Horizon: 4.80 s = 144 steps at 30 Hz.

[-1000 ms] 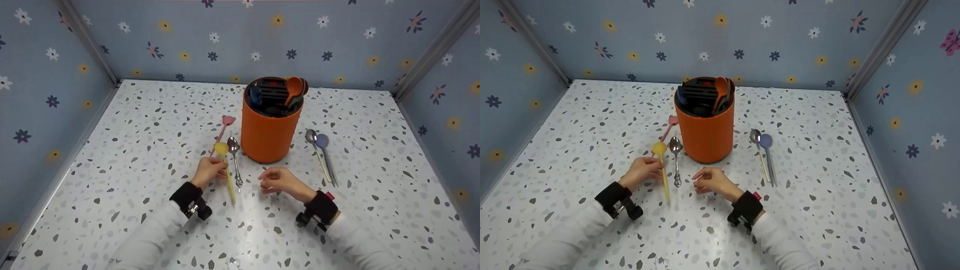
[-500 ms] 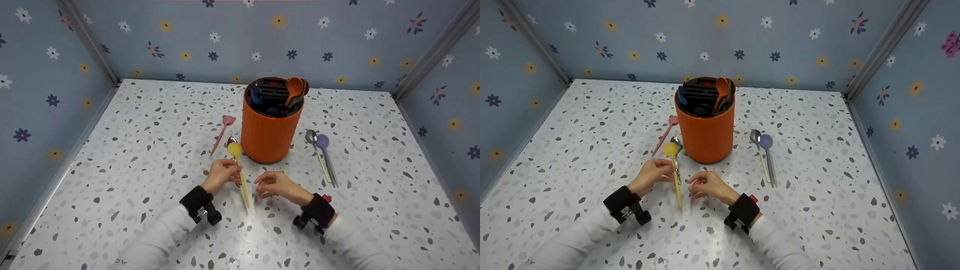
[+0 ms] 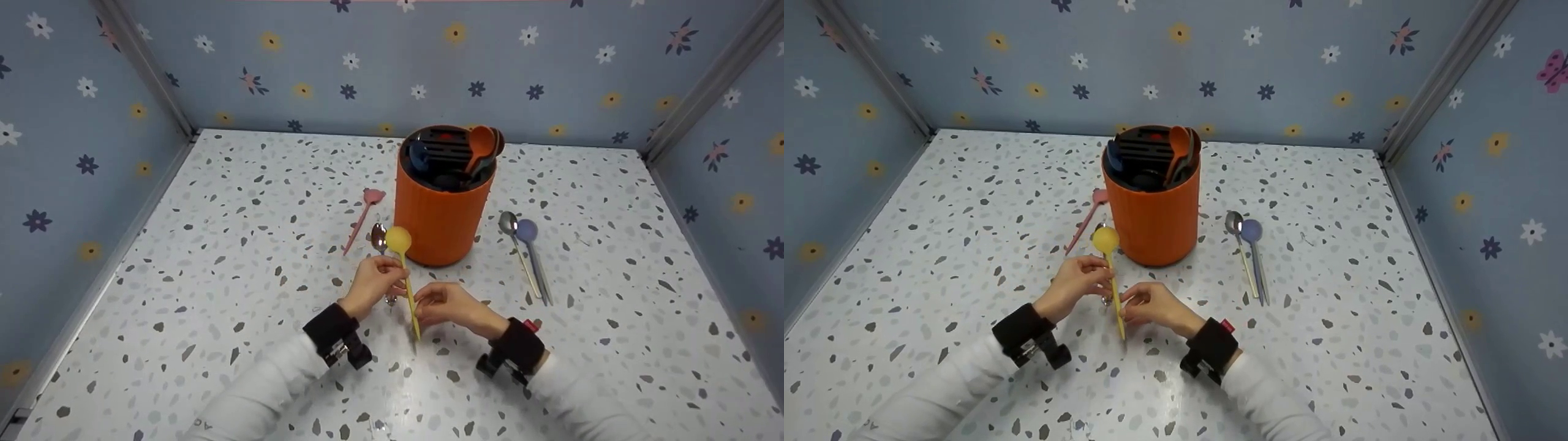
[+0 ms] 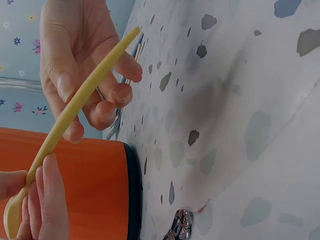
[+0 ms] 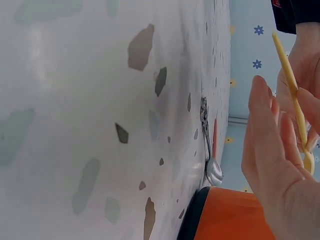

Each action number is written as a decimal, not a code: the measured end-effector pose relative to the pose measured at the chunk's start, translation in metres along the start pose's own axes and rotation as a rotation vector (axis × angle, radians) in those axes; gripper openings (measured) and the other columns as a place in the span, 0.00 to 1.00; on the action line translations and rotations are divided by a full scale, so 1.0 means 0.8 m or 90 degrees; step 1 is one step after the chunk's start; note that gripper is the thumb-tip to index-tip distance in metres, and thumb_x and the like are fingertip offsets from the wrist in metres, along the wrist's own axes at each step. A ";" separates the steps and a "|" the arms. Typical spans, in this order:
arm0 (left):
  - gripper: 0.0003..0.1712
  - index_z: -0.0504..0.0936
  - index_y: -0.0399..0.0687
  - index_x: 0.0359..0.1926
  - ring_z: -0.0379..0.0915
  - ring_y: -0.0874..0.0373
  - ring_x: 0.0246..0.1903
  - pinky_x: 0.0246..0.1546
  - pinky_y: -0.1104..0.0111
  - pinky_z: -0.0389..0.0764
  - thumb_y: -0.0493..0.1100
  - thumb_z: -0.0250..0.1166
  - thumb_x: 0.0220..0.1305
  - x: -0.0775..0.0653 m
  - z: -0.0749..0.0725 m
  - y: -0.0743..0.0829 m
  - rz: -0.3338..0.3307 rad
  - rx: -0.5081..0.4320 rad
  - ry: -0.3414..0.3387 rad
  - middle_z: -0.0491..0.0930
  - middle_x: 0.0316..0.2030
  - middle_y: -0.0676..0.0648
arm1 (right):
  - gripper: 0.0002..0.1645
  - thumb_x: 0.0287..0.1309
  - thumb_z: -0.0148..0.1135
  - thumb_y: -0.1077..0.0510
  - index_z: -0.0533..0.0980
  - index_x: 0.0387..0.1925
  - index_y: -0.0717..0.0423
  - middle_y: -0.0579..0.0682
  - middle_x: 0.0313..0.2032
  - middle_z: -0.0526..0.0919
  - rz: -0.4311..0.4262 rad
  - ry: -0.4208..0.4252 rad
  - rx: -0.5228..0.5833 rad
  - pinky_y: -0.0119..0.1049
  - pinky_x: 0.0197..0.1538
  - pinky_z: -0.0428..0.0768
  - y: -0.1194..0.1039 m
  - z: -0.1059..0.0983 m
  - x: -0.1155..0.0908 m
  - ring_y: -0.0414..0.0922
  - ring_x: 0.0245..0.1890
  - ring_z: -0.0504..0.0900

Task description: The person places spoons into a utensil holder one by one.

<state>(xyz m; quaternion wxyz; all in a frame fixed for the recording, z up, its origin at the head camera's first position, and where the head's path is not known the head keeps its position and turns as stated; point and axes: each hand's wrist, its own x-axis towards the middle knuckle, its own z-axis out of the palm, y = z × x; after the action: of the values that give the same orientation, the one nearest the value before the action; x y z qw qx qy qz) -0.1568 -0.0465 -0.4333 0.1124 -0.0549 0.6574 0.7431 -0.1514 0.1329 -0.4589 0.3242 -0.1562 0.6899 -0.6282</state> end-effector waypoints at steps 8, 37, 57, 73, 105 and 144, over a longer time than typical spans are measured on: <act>0.11 0.72 0.24 0.38 0.73 0.61 0.17 0.22 0.70 0.81 0.28 0.57 0.53 -0.004 0.007 0.011 0.028 0.038 -0.005 0.75 0.23 0.46 | 0.15 0.52 0.57 0.67 0.71 0.42 0.72 0.50 0.30 0.79 -0.013 0.008 -0.006 0.43 0.42 0.80 -0.009 0.003 -0.005 0.42 0.32 0.80; 0.08 0.76 0.31 0.34 0.73 0.60 0.23 0.27 0.71 0.79 0.33 0.62 0.53 -0.007 0.021 0.124 0.203 0.169 -0.006 0.76 0.25 0.45 | 0.15 0.52 0.57 0.67 0.71 0.42 0.70 0.53 0.32 0.78 -0.106 0.063 -0.080 0.42 0.42 0.80 -0.120 -0.015 -0.012 0.44 0.34 0.79; 0.08 0.75 0.31 0.36 0.72 0.59 0.27 0.30 0.68 0.80 0.32 0.60 0.54 0.007 0.030 0.215 0.322 0.185 0.017 0.75 0.27 0.45 | 0.16 0.52 0.58 0.66 0.71 0.44 0.69 0.57 0.37 0.78 -0.195 0.146 -0.161 0.38 0.43 0.80 -0.209 -0.030 0.007 0.45 0.36 0.78; 0.09 0.72 0.35 0.40 0.73 0.53 0.32 0.36 0.69 0.79 0.33 0.58 0.58 0.034 0.030 0.243 0.364 0.175 0.017 0.73 0.31 0.43 | 0.14 0.52 0.59 0.65 0.71 0.42 0.66 0.60 0.39 0.77 -0.184 0.213 -0.160 0.38 0.44 0.79 -0.244 -0.050 0.042 0.48 0.39 0.79; 0.08 0.74 0.33 0.38 0.75 0.50 0.31 0.35 0.68 0.80 0.32 0.59 0.55 0.058 0.028 0.228 0.350 0.144 0.065 0.77 0.31 0.39 | 0.11 0.53 0.59 0.64 0.74 0.38 0.66 0.59 0.38 0.78 -0.252 0.295 -0.258 0.34 0.43 0.79 -0.233 -0.060 0.062 0.47 0.38 0.79; 0.12 0.75 0.29 0.40 0.73 0.62 0.20 0.26 0.69 0.81 0.34 0.60 0.55 0.071 -0.045 0.102 0.116 0.121 0.095 0.75 0.27 0.46 | 0.09 0.50 0.59 0.69 0.74 0.33 0.73 0.63 0.32 0.79 -0.271 0.137 -0.215 0.35 0.38 0.80 -0.189 -0.019 0.007 0.47 0.29 0.79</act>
<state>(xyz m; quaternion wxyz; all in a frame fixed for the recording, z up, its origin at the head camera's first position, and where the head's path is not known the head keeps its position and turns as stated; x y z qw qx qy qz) -0.2338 -0.0858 -0.3721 0.0002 -0.0389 0.7338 0.6783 -0.1945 0.1167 -0.3143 0.0792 -0.2817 0.7670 -0.5710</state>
